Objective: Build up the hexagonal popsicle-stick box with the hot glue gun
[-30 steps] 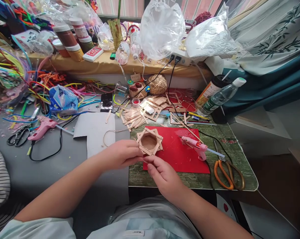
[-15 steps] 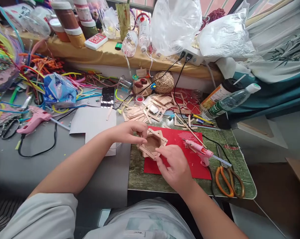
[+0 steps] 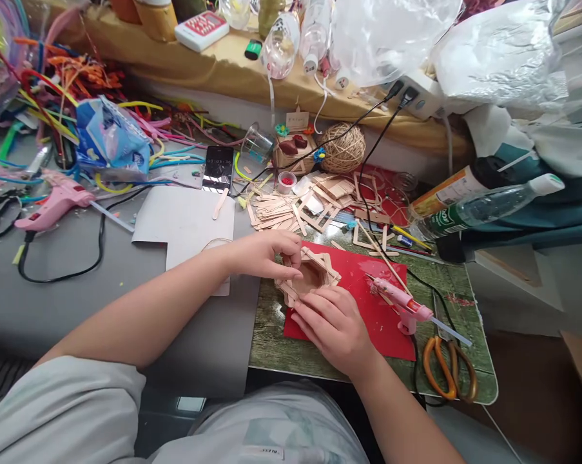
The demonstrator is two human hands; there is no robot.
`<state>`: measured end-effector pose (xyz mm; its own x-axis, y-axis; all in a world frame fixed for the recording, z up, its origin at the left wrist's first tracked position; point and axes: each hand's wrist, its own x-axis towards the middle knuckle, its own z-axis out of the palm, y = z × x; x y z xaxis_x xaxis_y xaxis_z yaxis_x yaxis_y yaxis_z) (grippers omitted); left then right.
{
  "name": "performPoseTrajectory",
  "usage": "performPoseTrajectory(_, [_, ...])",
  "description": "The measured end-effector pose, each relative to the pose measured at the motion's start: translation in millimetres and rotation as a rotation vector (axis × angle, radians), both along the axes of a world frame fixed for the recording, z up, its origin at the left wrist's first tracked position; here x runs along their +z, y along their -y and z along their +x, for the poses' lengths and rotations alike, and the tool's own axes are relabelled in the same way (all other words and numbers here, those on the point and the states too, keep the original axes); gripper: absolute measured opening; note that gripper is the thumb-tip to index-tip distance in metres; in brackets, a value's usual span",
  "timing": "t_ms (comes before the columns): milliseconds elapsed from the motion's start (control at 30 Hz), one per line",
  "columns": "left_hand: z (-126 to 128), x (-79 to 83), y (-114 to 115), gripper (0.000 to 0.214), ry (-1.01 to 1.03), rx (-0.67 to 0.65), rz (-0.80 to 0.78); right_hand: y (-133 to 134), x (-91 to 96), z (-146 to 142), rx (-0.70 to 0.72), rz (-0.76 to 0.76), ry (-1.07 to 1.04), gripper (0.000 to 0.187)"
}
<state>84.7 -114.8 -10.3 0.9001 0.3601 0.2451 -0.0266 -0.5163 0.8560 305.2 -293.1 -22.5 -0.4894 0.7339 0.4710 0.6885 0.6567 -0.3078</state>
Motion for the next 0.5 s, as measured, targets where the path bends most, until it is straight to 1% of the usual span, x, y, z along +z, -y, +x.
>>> performPoseTrajectory(100, [-1, -3.2, -2, 0.026, 0.008, 0.032, 0.002, 4, -7.7, 1, -0.008, 0.003, 0.004, 0.047])
performPoseTrajectory(167, [-1, -5.6, -3, 0.026, 0.015, 0.063, 0.012, 4, -9.4, 0, -0.017, 0.011, -0.003, 0.045])
performPoseTrajectory(333, [-1, -10.8, -6, 0.026, -0.01, 0.096, 0.023, 2, -8.0, -4, -0.026, 0.045, -0.041, 0.041])
performPoseTrajectory(500, [-2, -13.4, -7, 0.026, -0.002, 0.108, 0.041, -1, -4.7, -11, -0.065, 0.076, -0.111, 0.034])
